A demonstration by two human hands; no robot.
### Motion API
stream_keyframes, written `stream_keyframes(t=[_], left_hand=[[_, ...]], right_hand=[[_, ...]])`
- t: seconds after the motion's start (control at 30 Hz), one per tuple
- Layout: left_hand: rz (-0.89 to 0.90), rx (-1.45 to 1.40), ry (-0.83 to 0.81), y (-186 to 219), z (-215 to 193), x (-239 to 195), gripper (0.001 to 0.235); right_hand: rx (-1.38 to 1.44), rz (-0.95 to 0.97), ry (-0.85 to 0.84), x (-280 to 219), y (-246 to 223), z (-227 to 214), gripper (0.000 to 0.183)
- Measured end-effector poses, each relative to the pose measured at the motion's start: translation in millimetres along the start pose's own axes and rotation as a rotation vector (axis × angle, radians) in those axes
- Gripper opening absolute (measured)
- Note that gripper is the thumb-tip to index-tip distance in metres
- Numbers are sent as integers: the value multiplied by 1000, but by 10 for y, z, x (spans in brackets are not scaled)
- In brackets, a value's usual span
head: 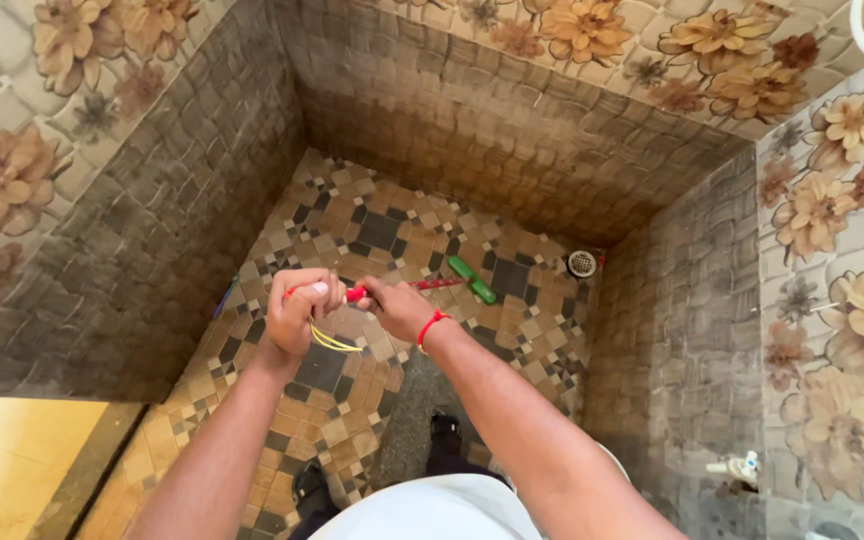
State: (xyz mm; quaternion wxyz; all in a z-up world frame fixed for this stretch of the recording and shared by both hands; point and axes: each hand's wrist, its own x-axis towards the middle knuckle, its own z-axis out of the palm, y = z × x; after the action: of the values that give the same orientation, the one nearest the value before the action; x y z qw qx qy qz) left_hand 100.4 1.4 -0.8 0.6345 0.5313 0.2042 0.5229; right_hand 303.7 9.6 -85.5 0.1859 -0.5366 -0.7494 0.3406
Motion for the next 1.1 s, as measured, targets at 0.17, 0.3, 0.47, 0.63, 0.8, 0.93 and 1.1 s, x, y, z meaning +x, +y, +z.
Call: stream_keyframes(t=[0.17, 0.3, 0.47, 0.63, 0.8, 0.93, 1.1], left_hand=[[30, -26, -22, -259, 318, 335, 33], [20, -19, -18, -457, 575, 476, 32], [-14, 55, -37, -588, 812, 494, 28], [-33, 67, -44, -519, 764, 360, 26], [-37, 72, -41, -283, 547, 177, 27], [-73, 98, -49, 90, 296, -37, 27], [-69, 198, -122, 555, -158, -456, 22]], right_hand=[[-42, -36, 40, -9, 394, -333, 28], [9, -41, 31, -43, 720, -560, 30], [-29, -80, 33, -215, 918, -708, 28], [18, -115, 53, -234, 823, -612, 28], [14, -151, 86, -209, 593, -336, 27], [10, -258, 128, -140, 193, -97, 24], [11, -114, 19, -159, -507, 303, 20]])
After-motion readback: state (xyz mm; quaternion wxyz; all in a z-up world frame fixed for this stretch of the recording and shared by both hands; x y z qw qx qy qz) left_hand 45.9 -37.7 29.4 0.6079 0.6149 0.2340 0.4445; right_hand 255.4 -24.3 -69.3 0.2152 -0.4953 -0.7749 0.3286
